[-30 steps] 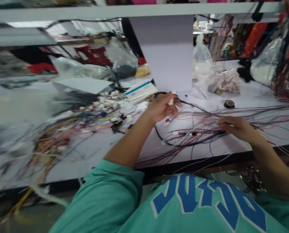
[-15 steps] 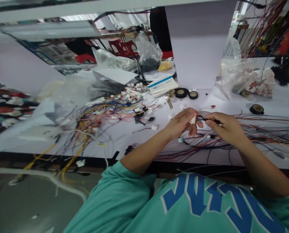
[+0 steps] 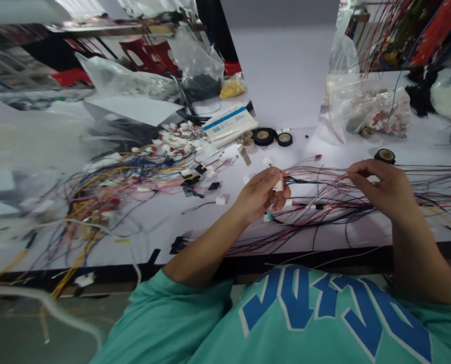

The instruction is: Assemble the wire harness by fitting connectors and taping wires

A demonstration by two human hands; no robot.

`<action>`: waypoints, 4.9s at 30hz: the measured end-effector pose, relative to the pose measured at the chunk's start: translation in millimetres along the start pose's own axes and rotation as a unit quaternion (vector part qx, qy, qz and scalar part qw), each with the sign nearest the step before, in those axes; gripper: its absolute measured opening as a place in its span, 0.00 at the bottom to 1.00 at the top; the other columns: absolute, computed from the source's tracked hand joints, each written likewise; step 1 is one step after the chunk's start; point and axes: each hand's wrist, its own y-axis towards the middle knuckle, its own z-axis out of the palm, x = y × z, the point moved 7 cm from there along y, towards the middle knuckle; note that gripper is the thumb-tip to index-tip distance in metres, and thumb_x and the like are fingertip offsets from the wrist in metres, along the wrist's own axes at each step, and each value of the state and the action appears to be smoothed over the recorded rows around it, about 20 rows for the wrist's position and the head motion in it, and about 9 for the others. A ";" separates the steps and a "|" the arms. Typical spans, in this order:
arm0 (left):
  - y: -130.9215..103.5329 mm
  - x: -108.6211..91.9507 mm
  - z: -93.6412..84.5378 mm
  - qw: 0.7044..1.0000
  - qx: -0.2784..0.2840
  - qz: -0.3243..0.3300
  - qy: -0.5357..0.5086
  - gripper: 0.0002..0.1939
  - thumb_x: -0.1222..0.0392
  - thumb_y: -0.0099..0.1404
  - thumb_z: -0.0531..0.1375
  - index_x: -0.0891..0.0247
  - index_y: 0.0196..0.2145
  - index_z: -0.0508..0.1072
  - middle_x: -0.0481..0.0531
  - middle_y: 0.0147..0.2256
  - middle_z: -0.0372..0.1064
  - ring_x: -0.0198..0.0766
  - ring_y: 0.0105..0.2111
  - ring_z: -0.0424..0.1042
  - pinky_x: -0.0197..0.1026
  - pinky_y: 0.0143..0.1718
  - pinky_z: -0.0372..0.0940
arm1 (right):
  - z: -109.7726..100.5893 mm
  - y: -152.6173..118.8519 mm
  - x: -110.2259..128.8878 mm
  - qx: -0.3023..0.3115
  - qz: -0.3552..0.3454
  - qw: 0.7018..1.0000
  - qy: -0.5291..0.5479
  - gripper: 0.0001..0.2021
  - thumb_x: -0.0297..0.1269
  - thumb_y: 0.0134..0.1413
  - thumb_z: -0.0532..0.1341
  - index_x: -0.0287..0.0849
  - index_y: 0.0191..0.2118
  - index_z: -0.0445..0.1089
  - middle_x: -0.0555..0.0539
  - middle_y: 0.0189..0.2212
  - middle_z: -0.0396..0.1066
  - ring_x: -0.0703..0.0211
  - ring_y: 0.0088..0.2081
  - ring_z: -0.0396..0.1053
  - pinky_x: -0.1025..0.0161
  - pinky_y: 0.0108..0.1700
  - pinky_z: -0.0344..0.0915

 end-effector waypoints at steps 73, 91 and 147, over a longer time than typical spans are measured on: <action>-2.9 9.7 5.7 0.997 0.071 0.002 0.034 0.21 0.46 0.52 0.66 0.66 0.33 0.67 0.47 0.21 0.70 0.30 0.13 0.65 0.31 0.13 0.55 | 46.2 -10.2 27.7 0.152 -0.084 0.975 0.139 0.07 0.27 0.51 0.53 0.41 0.30 0.67 0.51 0.24 0.71 0.67 0.26 0.65 0.70 0.29 0.60; -3.0 16.2 8.2 0.997 0.069 -0.034 0.032 0.23 0.45 0.51 0.66 0.66 0.33 0.66 0.46 0.20 0.69 0.29 0.12 0.62 0.30 0.12 0.52 | 50.4 -16.5 34.2 0.149 -0.155 0.974 0.069 0.08 0.27 0.51 0.52 0.41 0.33 0.68 0.52 0.23 0.70 0.67 0.24 0.65 0.71 0.29 0.58; 35.7 65.8 -34.9 0.986 -0.122 -0.098 0.065 0.11 0.57 0.65 0.54 0.64 0.27 0.60 0.45 0.16 0.63 0.26 0.09 0.56 0.28 0.11 0.47 | 37.5 -44.3 46.8 -0.024 -0.169 0.984 0.059 0.06 0.26 0.55 0.53 0.44 0.34 0.65 0.44 0.36 0.68 0.60 0.40 0.67 0.60 0.41 0.66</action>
